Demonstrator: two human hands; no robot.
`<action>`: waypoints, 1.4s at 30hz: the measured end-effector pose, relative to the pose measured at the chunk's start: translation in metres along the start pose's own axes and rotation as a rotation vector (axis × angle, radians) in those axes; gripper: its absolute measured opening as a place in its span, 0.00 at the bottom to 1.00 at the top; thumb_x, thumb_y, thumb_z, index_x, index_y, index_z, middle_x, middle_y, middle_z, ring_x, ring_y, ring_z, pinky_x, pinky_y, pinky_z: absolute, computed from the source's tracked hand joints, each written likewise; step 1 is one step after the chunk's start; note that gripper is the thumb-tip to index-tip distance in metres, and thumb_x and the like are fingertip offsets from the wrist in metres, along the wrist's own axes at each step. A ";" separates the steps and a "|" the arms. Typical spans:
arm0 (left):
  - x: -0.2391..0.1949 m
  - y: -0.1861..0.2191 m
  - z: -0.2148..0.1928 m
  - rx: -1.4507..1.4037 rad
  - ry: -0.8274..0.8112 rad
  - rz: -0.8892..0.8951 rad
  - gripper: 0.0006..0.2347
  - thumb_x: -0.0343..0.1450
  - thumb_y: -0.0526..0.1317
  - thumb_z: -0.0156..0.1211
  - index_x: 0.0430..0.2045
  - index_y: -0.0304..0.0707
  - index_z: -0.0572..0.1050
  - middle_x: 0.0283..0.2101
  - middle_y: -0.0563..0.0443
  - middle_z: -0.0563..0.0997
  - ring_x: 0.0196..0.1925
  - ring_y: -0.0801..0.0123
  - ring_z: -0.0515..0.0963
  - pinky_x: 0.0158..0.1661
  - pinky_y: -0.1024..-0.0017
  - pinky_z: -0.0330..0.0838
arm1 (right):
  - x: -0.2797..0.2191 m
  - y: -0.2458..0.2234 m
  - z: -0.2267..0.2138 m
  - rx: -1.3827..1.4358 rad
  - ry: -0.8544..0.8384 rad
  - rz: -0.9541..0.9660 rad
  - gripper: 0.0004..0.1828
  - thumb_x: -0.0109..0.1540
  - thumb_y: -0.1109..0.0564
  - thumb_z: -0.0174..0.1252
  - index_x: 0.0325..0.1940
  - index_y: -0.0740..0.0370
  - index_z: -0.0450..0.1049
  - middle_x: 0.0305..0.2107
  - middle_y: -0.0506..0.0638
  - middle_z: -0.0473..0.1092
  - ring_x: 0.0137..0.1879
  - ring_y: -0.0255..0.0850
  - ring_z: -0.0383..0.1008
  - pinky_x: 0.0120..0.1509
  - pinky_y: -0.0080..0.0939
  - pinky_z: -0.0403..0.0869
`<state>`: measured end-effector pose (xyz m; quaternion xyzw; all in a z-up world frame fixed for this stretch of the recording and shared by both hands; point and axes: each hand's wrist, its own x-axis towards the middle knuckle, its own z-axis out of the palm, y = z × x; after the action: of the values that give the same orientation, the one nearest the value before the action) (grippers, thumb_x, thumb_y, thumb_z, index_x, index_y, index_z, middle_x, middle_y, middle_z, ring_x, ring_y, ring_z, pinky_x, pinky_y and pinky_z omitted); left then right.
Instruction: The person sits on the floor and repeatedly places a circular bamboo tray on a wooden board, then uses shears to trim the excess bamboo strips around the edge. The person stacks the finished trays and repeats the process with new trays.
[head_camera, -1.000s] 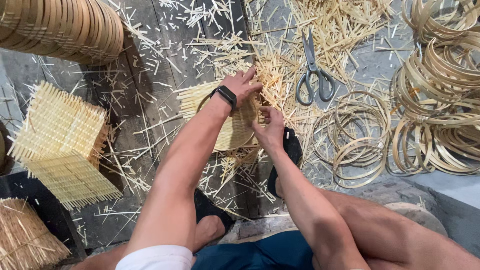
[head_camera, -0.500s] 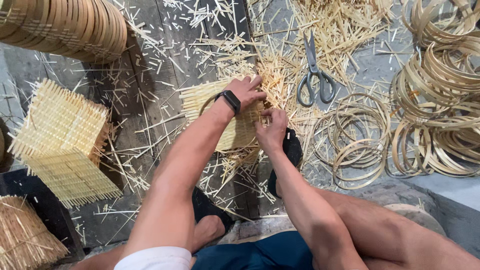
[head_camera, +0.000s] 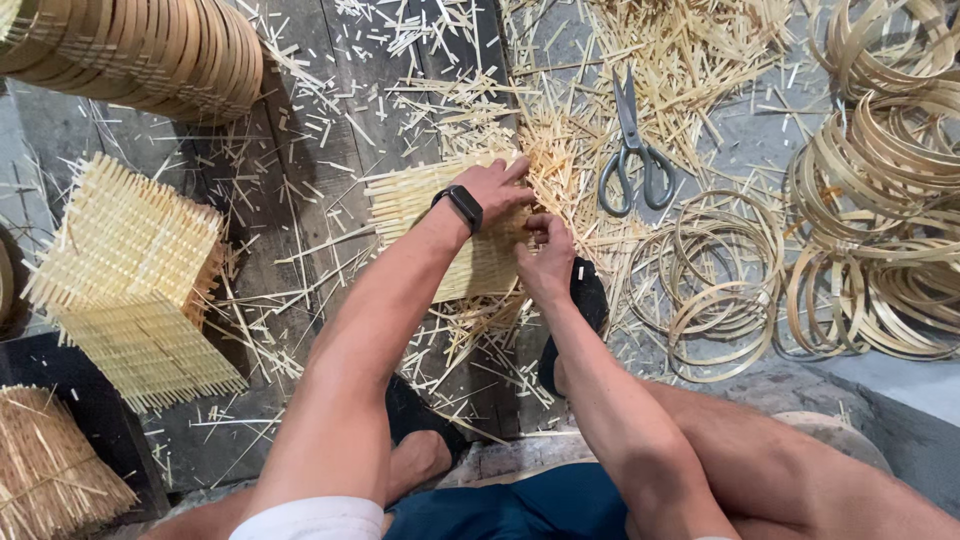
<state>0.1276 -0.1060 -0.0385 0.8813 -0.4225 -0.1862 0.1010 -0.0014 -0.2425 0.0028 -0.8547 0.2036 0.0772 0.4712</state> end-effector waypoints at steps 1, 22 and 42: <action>-0.001 0.000 0.001 0.011 -0.004 0.007 0.12 0.71 0.39 0.53 0.47 0.56 0.75 0.64 0.45 0.63 0.55 0.48 0.75 0.42 0.57 0.79 | 0.000 0.001 0.000 -0.017 -0.008 -0.009 0.21 0.53 0.67 0.67 0.48 0.59 0.70 0.44 0.50 0.70 0.49 0.41 0.71 0.59 0.41 0.72; 0.026 0.032 -0.009 0.123 -0.221 -0.237 0.11 0.73 0.42 0.57 0.47 0.66 0.79 0.66 0.53 0.61 0.60 0.54 0.73 0.48 0.61 0.77 | 0.034 0.047 0.025 0.441 -0.105 0.113 0.28 0.60 0.71 0.59 0.62 0.70 0.58 0.49 0.57 0.73 0.53 0.41 0.77 0.57 0.37 0.78; -0.166 0.042 -0.006 -0.378 0.684 -0.949 0.19 0.63 0.45 0.75 0.40 0.32 0.77 0.47 0.37 0.78 0.47 0.53 0.77 0.47 0.58 0.73 | 0.013 0.005 -0.001 -0.121 0.059 -0.080 0.08 0.58 0.52 0.67 0.35 0.59 0.82 0.29 0.50 0.79 0.33 0.40 0.81 0.43 0.39 0.79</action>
<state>0.0054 -0.0020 0.0214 0.9499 0.1124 0.0107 0.2914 0.0080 -0.2491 -0.0053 -0.8911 0.1779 0.0452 0.4151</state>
